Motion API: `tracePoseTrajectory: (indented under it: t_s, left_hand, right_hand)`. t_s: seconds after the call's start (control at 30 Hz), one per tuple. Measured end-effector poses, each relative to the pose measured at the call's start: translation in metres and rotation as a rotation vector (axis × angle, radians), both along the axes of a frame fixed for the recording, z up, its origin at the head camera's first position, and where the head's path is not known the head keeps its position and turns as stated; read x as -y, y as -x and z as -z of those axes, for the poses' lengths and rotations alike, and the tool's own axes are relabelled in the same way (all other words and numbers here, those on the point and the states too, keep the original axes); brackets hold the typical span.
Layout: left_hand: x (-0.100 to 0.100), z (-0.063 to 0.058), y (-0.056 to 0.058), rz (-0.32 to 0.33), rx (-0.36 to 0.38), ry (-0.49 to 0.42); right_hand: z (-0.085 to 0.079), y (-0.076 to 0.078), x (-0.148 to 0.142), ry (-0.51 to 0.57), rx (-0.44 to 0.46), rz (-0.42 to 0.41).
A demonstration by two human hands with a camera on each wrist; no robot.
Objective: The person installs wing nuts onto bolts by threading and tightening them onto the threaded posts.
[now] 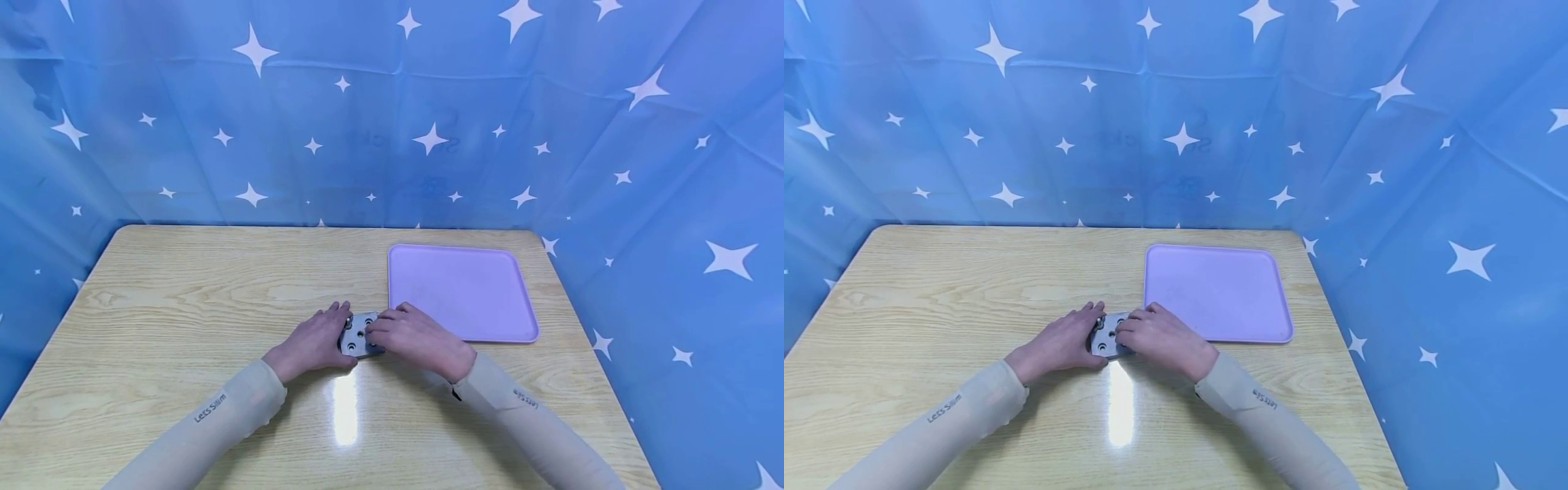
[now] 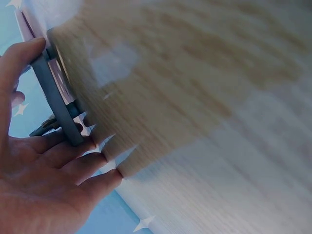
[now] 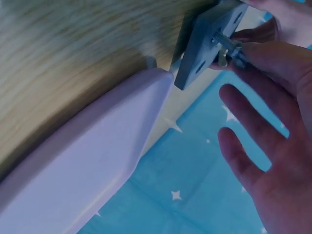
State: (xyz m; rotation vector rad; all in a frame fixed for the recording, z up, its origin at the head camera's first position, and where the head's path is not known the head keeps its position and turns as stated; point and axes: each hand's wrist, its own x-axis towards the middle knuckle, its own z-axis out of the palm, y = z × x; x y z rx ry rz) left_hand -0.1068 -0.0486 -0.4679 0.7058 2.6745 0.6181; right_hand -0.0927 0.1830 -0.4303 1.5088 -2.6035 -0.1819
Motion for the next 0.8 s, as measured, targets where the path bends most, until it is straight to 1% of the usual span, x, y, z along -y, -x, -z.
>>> tracePoseTrajectory:
  t_s: [0.2,0.3,0.37,0.47,0.53,0.6,0.67,0.73,0.8]
  left_hand:
    - [0.0,0.0,0.0,-0.004,-0.006,0.005]
    - [-0.001,-0.001,-0.001,-0.002,-0.004,0.008]
    - [0.0,-0.001,-0.002,0.0,-0.005,0.008]
    - [0.0,-0.001,-0.002,0.0,-0.009,0.004]
    - [0.0,-0.001,-0.002,0.001,-0.013,0.003]
    - [0.0,0.0,-0.002,0.004,-0.02,-0.001]
    - [0.0,0.0,-0.001,0.01,-0.029,-0.007]
    - [0.001,0.0,-0.001,0.013,-0.028,-0.011]
    - [0.001,0.0,0.0,0.015,-0.021,-0.013]
  right_hand:
    - [0.011,-0.002,0.007,0.111,-0.102,0.042]
    - [0.018,-0.005,0.013,0.178,-0.127,0.101]
    - [0.021,-0.007,0.016,0.228,-0.106,0.156]
    - [0.023,-0.011,0.02,0.287,-0.04,0.242]
    - [0.023,-0.013,0.021,0.314,0.008,0.283]
    - [0.023,-0.014,0.021,0.313,0.041,0.308]
    - [0.02,-0.013,0.019,0.272,0.073,0.313]
    - [0.015,-0.01,0.014,0.213,0.105,0.276]
    - [0.009,-0.007,0.008,0.134,0.122,0.209]
